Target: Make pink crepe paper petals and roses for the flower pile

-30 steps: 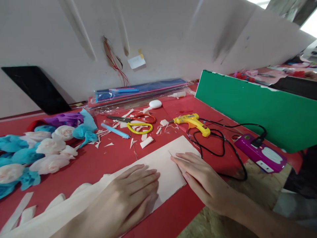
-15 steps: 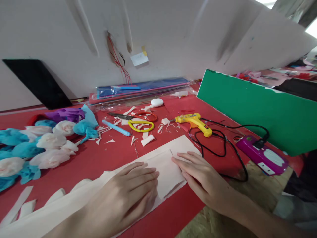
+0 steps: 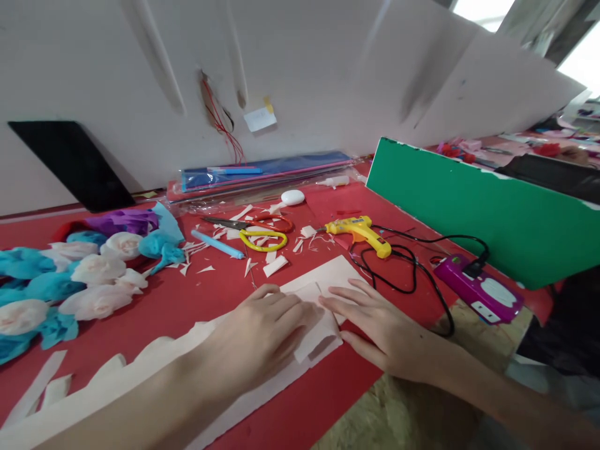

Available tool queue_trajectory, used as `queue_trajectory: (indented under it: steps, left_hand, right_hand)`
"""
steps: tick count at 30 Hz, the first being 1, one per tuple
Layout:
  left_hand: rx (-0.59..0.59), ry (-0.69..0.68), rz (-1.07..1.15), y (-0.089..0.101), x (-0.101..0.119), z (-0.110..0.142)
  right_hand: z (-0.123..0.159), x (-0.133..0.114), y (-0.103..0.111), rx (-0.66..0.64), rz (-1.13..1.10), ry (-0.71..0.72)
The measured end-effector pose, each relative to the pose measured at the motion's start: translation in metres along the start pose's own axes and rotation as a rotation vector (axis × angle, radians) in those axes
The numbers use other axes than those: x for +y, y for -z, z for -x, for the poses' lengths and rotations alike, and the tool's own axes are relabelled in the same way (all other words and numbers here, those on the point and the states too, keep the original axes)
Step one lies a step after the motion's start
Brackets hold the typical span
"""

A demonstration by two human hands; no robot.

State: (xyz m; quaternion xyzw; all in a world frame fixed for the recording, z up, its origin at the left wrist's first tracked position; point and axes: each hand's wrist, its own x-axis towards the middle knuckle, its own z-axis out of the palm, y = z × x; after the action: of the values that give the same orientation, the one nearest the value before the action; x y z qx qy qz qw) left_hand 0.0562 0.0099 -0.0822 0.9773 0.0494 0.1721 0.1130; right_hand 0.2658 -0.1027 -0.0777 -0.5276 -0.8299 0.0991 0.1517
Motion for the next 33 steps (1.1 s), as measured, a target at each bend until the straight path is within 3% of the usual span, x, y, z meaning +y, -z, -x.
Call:
queue_trajectory:
  steps: [8, 15, 22, 29, 33]
  left_hand:
    - [-0.133, 0.051, -0.042, -0.007, 0.001, -0.007]
    - [-0.146, 0.023, -0.108, -0.008, -0.002, -0.005]
    - [-0.139, 0.031, -0.123, -0.007, -0.001, -0.005]
    - [-0.146, -0.017, -0.177, -0.008, -0.001, -0.005]
    - [-0.158, -0.071, -0.165, -0.007, -0.001, -0.008]
  right_hand:
    - [-0.003, 0.009, 0.007, -0.074, -0.012, 0.066]
    - [-0.004, 0.021, 0.024, -0.232, 0.001, 0.120]
    - [0.014, 0.019, 0.035, -0.264, -0.006, 0.232]
    - [0.020, 0.009, 0.043, -0.081, -0.058, 0.257]
    - [0.014, 0.008, 0.025, 0.149, -0.130, 0.120]
